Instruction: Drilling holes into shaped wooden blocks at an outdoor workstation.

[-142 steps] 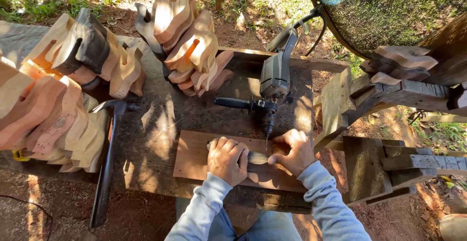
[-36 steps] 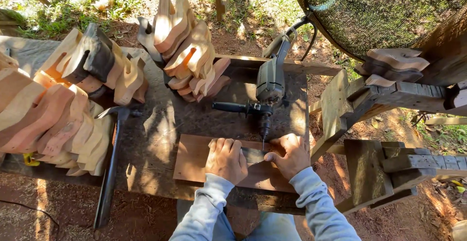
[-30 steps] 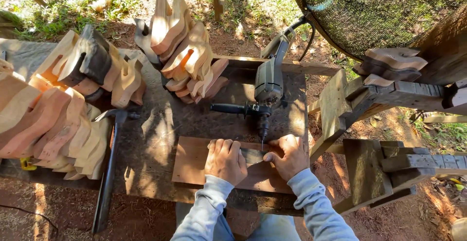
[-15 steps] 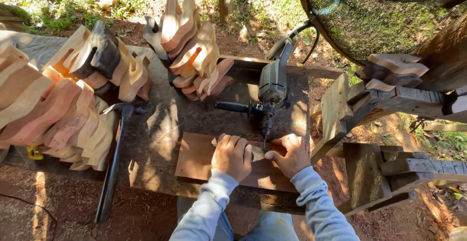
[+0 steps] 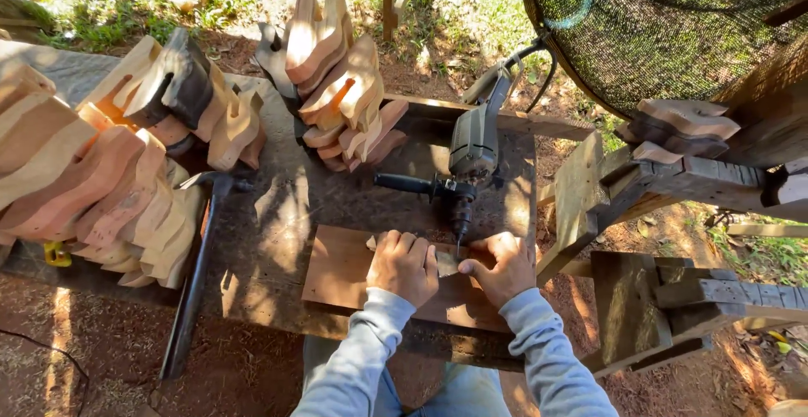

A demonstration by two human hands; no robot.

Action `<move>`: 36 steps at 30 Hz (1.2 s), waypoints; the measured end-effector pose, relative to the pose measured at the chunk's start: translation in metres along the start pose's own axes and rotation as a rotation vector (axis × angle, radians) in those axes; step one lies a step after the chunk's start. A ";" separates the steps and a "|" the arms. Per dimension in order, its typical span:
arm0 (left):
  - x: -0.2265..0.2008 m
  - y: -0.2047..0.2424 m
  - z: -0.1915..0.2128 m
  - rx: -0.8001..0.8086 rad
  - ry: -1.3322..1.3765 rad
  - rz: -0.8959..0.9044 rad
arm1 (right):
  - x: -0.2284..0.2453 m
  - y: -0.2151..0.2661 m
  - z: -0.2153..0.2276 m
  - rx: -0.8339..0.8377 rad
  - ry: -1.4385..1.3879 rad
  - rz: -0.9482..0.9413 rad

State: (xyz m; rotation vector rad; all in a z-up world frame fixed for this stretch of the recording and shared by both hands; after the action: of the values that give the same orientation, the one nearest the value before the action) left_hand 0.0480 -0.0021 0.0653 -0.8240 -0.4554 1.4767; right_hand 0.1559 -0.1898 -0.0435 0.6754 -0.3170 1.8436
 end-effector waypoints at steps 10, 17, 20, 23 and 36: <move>0.005 0.000 -0.008 -0.054 0.033 0.000 | 0.014 0.007 0.011 -0.086 0.013 -0.008; 0.005 0.000 -0.007 -0.087 0.014 0.016 | 0.012 0.004 0.010 -0.096 0.002 -0.025; 0.002 -0.002 -0.004 -0.040 -0.014 -0.040 | -0.002 0.000 -0.001 -0.047 0.008 -0.027; 0.001 -0.002 0.003 -0.027 0.001 -0.051 | -0.001 -0.002 0.001 -0.037 -0.046 0.021; -0.006 0.009 0.010 0.007 -0.058 -0.032 | 0.002 0.002 0.000 0.023 -0.038 0.051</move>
State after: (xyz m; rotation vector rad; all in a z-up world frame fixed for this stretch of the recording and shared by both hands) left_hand 0.0341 -0.0071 0.0668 -0.7671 -0.5041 1.4751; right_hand 0.1532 -0.1891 -0.0423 0.7243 -0.3413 1.8874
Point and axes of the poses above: each hand's wrist, its own y-axis away from the middle knuckle, its own z-axis out of the back of the hand, x = y × z, the point moved 8 cm from there along -y, towards the middle knuckle, and after that the axes turned 3 degrees about -y, right-handed, at the moved point
